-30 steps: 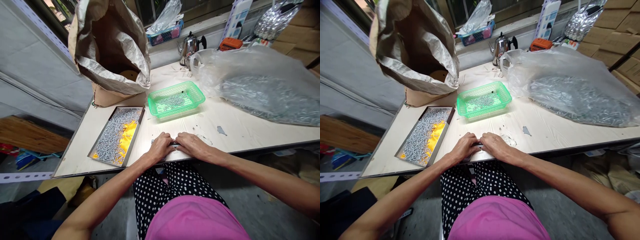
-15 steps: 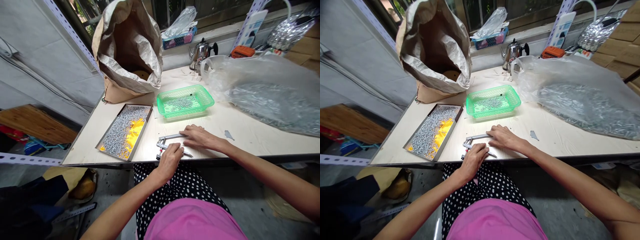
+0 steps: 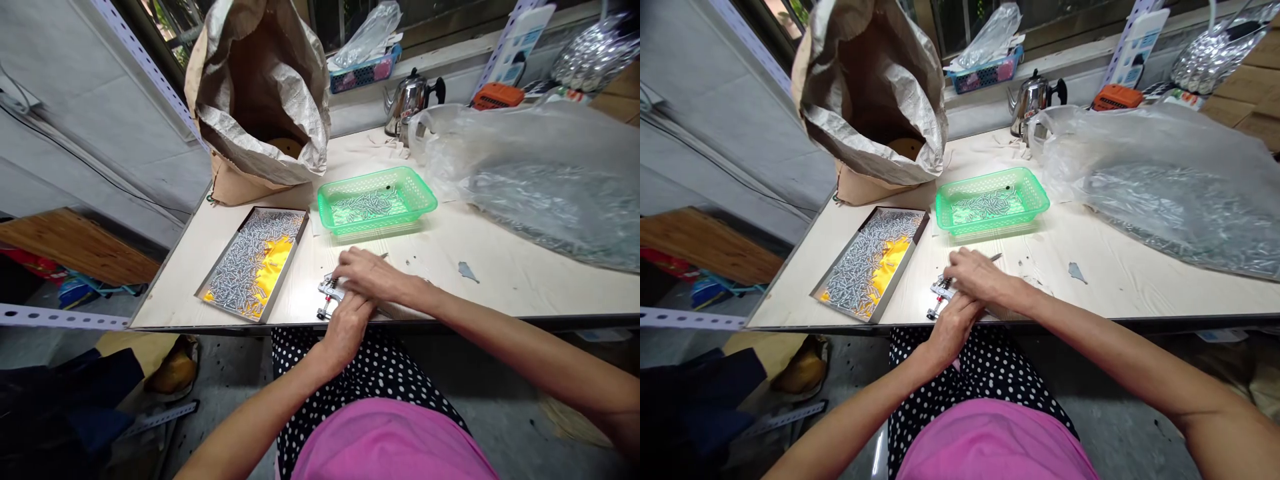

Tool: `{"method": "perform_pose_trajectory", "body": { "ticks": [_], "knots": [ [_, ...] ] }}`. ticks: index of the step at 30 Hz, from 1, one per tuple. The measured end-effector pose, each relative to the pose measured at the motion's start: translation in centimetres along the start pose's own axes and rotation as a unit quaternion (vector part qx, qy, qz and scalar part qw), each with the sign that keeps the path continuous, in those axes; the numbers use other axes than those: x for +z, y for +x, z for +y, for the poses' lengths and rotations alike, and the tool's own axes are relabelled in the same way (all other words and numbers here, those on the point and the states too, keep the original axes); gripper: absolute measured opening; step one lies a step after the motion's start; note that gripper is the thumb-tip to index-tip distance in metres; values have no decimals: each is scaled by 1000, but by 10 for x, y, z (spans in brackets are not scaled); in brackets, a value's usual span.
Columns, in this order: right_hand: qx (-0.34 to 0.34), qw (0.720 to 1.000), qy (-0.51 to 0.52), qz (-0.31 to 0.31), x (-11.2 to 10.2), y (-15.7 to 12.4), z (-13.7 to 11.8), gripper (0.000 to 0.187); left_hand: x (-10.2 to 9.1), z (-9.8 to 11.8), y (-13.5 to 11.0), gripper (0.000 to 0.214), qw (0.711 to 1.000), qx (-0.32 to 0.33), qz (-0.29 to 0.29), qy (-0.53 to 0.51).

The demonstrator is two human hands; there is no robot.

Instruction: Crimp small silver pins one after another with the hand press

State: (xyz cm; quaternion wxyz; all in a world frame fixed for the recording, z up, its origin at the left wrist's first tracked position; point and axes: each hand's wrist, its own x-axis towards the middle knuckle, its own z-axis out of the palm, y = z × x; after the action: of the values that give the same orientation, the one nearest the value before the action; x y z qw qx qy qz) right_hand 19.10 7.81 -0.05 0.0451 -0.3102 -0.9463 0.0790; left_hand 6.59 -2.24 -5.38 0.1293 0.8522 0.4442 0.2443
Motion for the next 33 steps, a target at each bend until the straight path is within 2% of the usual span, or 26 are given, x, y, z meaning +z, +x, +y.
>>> {"method": "perform_pose_trajectory", "body": {
  "ticks": [2, 4, 6, 8, 10, 11, 13, 14, 16, 19, 21, 23, 25, 27, 30, 32, 33],
  "knots": [
    [-73, 997, 2, -33, -6, 12, -14, 14, -4, 8, -6, 31, 1000, 12, 14, 5],
    [-110, 992, 11, -55, -8, 23, -21, 11, -14, 19, -15, 31, 997, 66, 21, 15],
    [-155, 986, 21, -60, -4, 31, -23, 10, -32, 25, -24, 29, 990, 138, 35, 24],
    [-198, 979, 11, -46, 4, 36, -25, 9, -58, 19, -30, 27, 984, 159, 67, 49],
    [-222, 975, 2, -21, 16, 39, -28, 14, -87, -3, -30, 26, 985, 89, 102, 110],
    [-226, 974, 4, -9, 21, 40, -31, 16, -102, -20, -29, 26, 982, 22, 105, 158],
    [-223, 974, 31, 10, 28, 41, -34, 15, -127, -57, -24, 23, 958, -104, 97, 250],
    [-220, 974, 54, 22, 29, 41, -34, 13, -137, -75, -22, 22, 948, -144, 72, 275],
    [-195, 973, 107, 70, 21, 43, -27, 9, -149, -106, -17, 23, 935, -186, -3, 303],
    [-86, 969, 134, 189, -14, 49, -4, 11, -153, -132, -11, 23, 925, -194, -110, 307],
    [26, 964, 82, 251, -45, 50, 13, 12, -150, -141, -10, 22, 923, -180, -149, 305],
    [118, 953, -9, 278, -70, 47, 22, 13, -149, -147, -9, 20, 924, -166, -163, 304],
    [159, 949, -67, 265, -82, 37, 20, 17, -149, -150, -8, 21, 926, -162, -159, 302],
    [147, 967, -47, 201, -76, 20, 9, 15, -149, -150, -6, 24, 932, -176, -135, 287],
    [102, 992, 56, 51, -45, -12, -14, 16, -149, -131, -1, 22, 954, -221, -50, 196],
    [81, 993, 91, -4, -22, -31, -25, 17, -144, -107, 1, 18, 960, -267, -9, 87],
    [75, 992, 99, -16, -12, -39, -29, 17, -140, -93, 2, 18, 954, -297, -12, 24]
  ]
}}
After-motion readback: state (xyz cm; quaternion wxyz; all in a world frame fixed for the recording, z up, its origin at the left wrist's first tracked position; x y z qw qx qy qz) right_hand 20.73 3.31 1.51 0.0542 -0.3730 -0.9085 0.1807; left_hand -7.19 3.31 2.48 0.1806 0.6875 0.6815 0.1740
